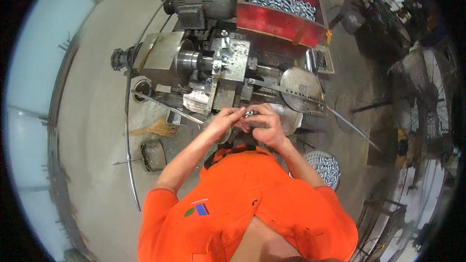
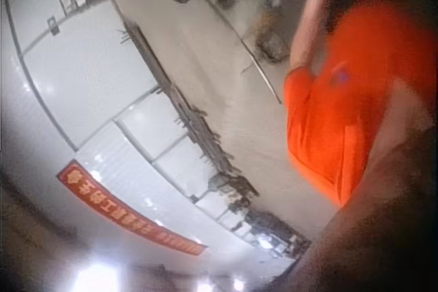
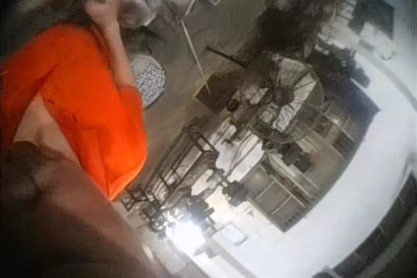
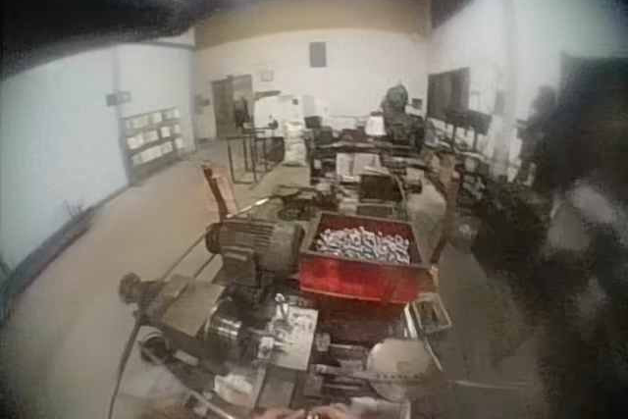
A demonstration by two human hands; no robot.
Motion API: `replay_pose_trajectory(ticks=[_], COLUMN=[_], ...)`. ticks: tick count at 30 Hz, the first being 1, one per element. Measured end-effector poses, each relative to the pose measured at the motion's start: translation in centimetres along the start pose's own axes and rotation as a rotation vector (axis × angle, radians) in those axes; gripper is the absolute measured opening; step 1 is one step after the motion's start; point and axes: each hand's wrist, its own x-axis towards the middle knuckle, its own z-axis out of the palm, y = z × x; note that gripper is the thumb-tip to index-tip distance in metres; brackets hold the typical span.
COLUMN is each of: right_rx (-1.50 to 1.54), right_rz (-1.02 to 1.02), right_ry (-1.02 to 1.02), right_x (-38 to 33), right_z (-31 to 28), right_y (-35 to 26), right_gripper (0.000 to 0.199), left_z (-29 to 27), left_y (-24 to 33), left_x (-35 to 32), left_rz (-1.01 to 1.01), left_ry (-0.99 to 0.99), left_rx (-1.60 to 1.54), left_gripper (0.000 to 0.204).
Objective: The person operates a metal forming machine by inserting small metal pieces into the hopper and using two long metal rods to manipulate the machine's levers. The person repeatedly cycles the machine to process the metal pieces.
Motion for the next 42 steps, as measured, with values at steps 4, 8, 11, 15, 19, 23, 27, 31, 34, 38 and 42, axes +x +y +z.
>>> replay_pose_trajectory(ticks=[4, 8, 11, 15, 19, 23, 27, 31, 34, 38, 42], right_rx=[0.037, -0.14, -0.187, -0.229, -0.485, -0.745, -0.738, -0.595, -0.624, -0.671, -0.61], right_rz=[-0.053, -0.142, -0.18, -0.268, -0.366, -0.009, 0.074, 0.16, 0.15, 0.177, 0.169], right_ry=[0.022, -0.125, -0.292, -0.428, -0.342, -0.431, -0.402, -0.437, -0.484, -0.484, -0.498], right_x=[1.9, 2.6, 3.7, 6.4, 12.4, 20.2, 22.7, 23.1, 23.9, 24.4, 23.8], right_z=[2.3, 3.6, 4.4, 5.7, 7.0, 9.6, 12.1, 12.7, 12.7, 13.4, 13.4], right_y=[-1.1, -1.2, -1.6, -1.0, 2.3, 5.1, 11.1, 10.2, 10.4, 8.5, 6.7], right_gripper=[0.029, 0.026, 0.026, 0.024, 0.023, 0.023, 0.02, 0.022, 0.022, 0.021, 0.017], left_z=[-0.1, -1.4, -2.9, -5.0, -9.5, -16.8, -22.0, -21.9, -21.5, -22.3, -28.1], left_y=[0.1, 1.3, 1.4, 1.9, 4.9, 3.8, 0.0, -4.0, -5.6, -5.7, -9.3], left_x=[-1.6, -3.5, -4.6, -6.4, -11.5, -18.8, -26.8, -32.1, -32.5, -30.8, -30.8], left_rz=[0.118, 0.263, 0.224, 0.237, 0.281, 0.299, 0.039, -0.276, -0.398, -0.371, -0.554], left_ry=[0.081, 0.237, 0.359, 0.428, 0.67, 1.093, 1.401, 1.434, 1.367, 1.36, 1.293], left_rx=[-0.197, 0.257, 0.516, 0.603, 0.504, 0.5, 1.036, 1.144, 1.125, 1.104, 1.256], left_gripper=[0.036, 0.028, 0.023, 0.024, 0.027, 0.023, 0.032, 0.033, 0.031, 0.028, 0.02])
